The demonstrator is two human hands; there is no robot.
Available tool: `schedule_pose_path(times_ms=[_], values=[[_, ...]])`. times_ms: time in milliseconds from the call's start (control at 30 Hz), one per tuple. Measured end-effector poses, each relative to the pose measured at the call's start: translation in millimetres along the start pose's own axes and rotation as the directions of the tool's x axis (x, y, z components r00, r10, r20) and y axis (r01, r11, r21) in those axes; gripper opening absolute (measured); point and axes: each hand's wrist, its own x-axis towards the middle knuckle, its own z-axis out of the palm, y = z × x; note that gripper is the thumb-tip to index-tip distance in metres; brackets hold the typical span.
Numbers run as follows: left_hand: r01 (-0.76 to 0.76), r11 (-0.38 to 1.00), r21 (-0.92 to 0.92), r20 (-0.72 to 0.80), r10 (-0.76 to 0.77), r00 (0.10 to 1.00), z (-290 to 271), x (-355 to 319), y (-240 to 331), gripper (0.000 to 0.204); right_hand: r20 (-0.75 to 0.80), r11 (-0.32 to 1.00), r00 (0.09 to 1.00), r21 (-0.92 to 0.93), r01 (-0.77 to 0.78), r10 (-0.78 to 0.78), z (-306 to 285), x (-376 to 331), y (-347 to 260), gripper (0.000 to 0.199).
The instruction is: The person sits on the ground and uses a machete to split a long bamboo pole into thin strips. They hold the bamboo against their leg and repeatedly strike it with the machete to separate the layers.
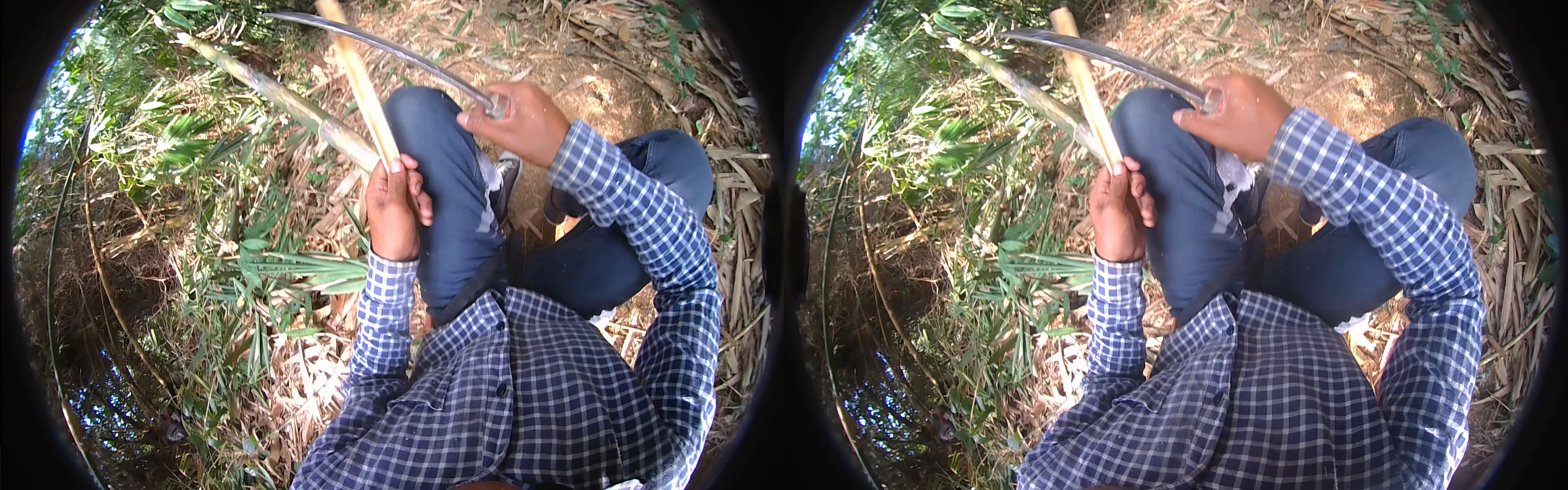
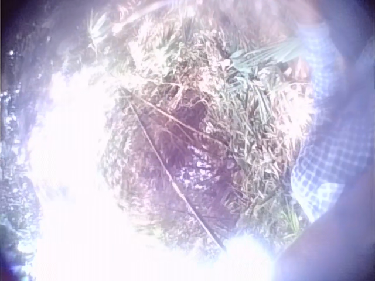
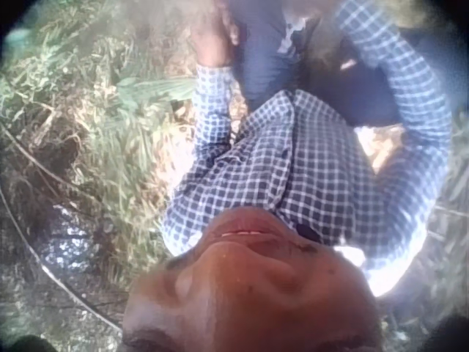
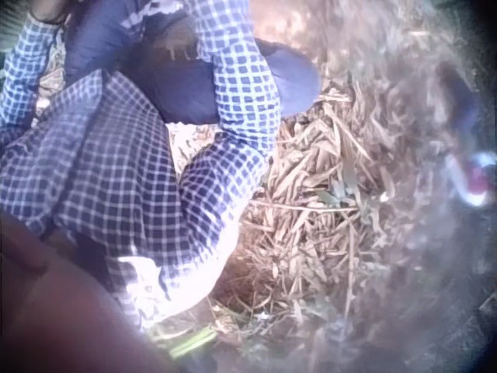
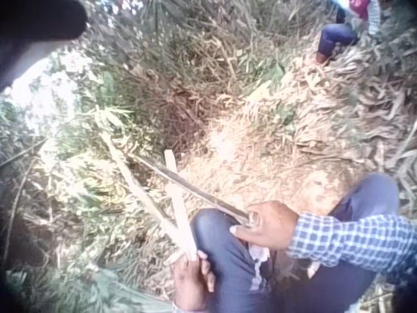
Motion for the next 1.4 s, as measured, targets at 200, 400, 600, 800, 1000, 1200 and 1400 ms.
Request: schedule_pose_path(times_ms=[200,400,600,800,1000,1200,1400], values=[[0.172,0.985,0.01,-0.032,-0.171,0.985,-4.1,-8.3,-14.0,0.023,0.117,0.872,0.978,-0.443,0.209,-0.175,-9.2,-5.4,-9.4,0.038],[0.227,0.974,0.023,0.066,-0.228,0.971,-6.9,-8.2,-6.3,0.026,0.265,0.738,0.929,-0.566,0.367,-0.259,-6.2,-3.1,-6.1,0.037],[0.203,0.979,0.018,0.027,-0.203,0.979,-1.5,-3.8,-14.5,0.027,0.297,0.705,0.934,-0.619,0.346,-0.198,-6.8,-5.4,-7.8,0.038],[0.194,0.981,0.016,0.006,-0.194,0.981,-0.5,-6.2,-17.1,0.027,0.298,0.737,0.929,-0.574,0.358,-0.22,-1.4,-2.8,8.3,0.037],[0.183,0.982,0.04,0.001,-0.183,0.983,1.7,-3.8,-16.5,0.028,0.3,0.701,0.929,-0.614,0.363,-0.218,-2.1,-3.3,2.2,0.037],[0.201,0.98,0.003,0.013,-0.201,0.98,-2.3,-4.7,-9.7,0.027,0.308,0.747,0.926,-0.557,0.363,-0.22,1.5,0.3,2.7,0.037],[0.193,0.981,0.011,0.007,-0.193,0.981,-2.2,-1.5,-14.6,0.026,0.325,0.74,0.939,-0.602,0.3,-0.116,1.8,0.0,0.2,0.035]])
